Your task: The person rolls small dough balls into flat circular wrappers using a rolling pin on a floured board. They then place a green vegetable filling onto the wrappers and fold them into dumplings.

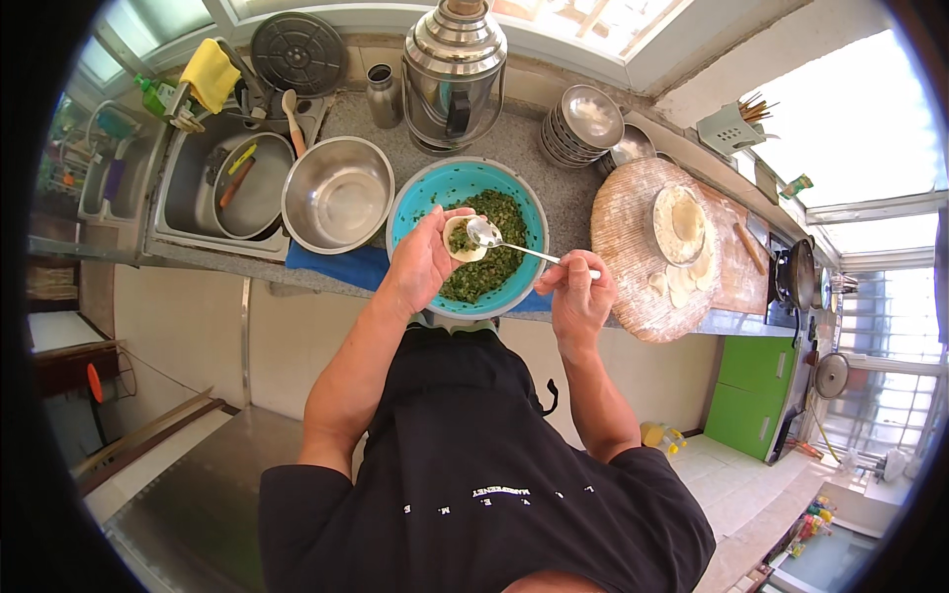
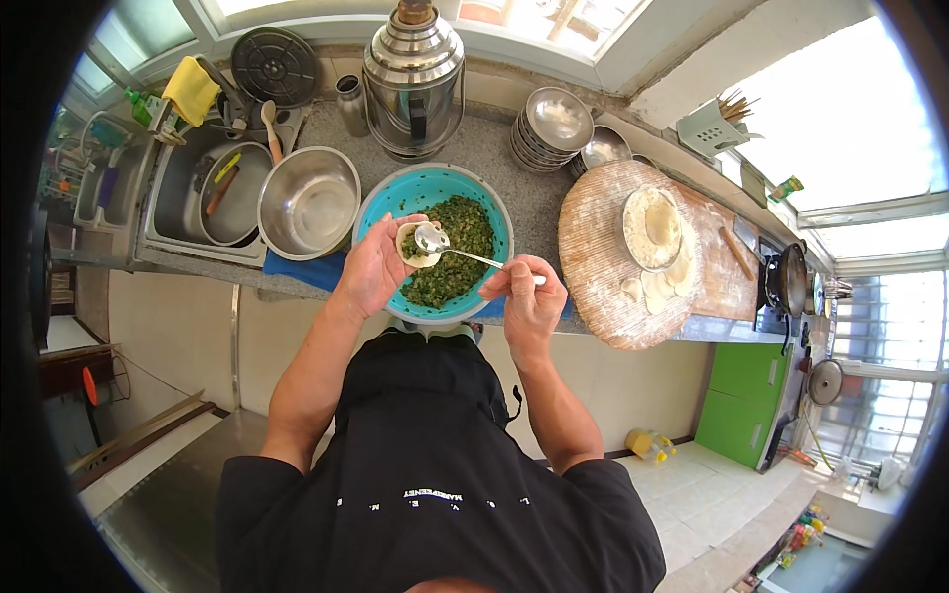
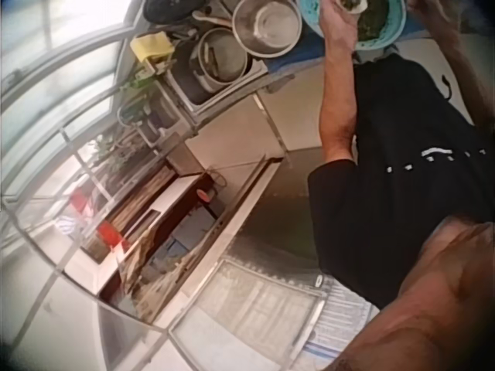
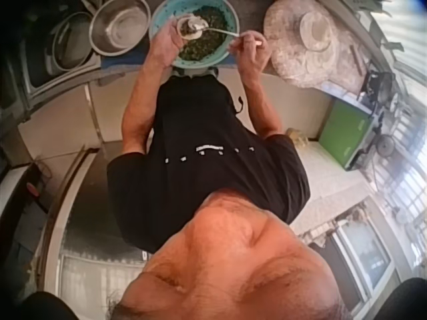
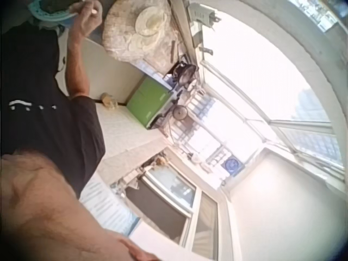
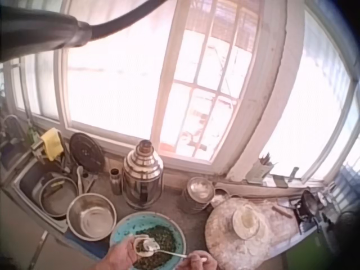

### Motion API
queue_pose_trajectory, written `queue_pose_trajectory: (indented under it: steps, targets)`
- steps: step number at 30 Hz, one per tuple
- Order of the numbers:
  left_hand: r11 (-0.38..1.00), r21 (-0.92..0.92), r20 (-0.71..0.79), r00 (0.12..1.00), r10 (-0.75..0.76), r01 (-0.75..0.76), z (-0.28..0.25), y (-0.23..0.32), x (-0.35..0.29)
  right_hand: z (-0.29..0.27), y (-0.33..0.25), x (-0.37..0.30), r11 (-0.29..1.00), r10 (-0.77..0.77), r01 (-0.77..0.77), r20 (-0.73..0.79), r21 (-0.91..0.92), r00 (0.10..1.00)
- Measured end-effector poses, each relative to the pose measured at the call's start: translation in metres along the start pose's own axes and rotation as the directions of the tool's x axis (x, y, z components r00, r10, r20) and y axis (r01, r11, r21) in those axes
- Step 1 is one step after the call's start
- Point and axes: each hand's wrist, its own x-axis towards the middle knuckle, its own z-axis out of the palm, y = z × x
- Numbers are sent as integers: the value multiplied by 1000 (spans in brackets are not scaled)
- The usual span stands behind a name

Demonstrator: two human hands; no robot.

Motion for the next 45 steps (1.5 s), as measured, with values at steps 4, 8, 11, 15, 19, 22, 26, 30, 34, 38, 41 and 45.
queue_pose_trajectory:
  steps: [4, 8, 11, 15, 19, 22, 26, 30, 34, 38, 41, 45]
  targets:
    - [997, 80, -24, 1000, -9, 11, -3, -2, 2, 8, -6, 3, 983, -31, 41, 58, -178, 998]
    - [985, 167, -51, 998, -29, 37, -8, -5, 3, 16, -13, 4, 939, 19, 15, 95, -345, 995]
    - [985, 165, -53, 998, -43, 51, -9, -6, 2, 22, -18, 3, 892, 43, 5, 97, -451, 994]
    - [990, 114, -33, 996, -81, 85, -13, -7, 1, 27, -26, -2, 833, -11, 84, 135, -548, 991]
    - [986, 120, -41, 992, -116, 120, -17, -7, 1, 26, -32, -2, 653, -202, 451, 434, -609, 878]
    - [980, 150, -61, 991, -120, 128, -20, -7, 1, 34, -38, 2, 555, -182, 605, 627, -570, 758]
    - [977, 153, -89, 987, -133, 146, -18, -5, -1, 42, -29, 4, 511, -194, 691, 714, -512, 673]
    - [980, 91, -106, 980, -167, 177, -16, -5, -2, 43, -33, 1, 453, -173, 682, 694, -574, 699]
    - [982, 17, -50, 981, -187, 188, -19, -4, -3, 29, -25, -3, 553, -225, 571, 551, -606, 803]
    - [977, -154, -85, 983, -162, 148, -25, -2, -10, 16, -24, -11, 829, -211, 285, 203, -481, 956]
    - [947, -312, -67, 992, -104, 79, -41, 0, -16, 3, -12, -12, 908, -136, 136, 28, -397, 990]
    - [872, -488, 94, 995, 19, 29, -49, 6, -26, -16, 12, -15, 921, -83, 54, -57, -386, 995]
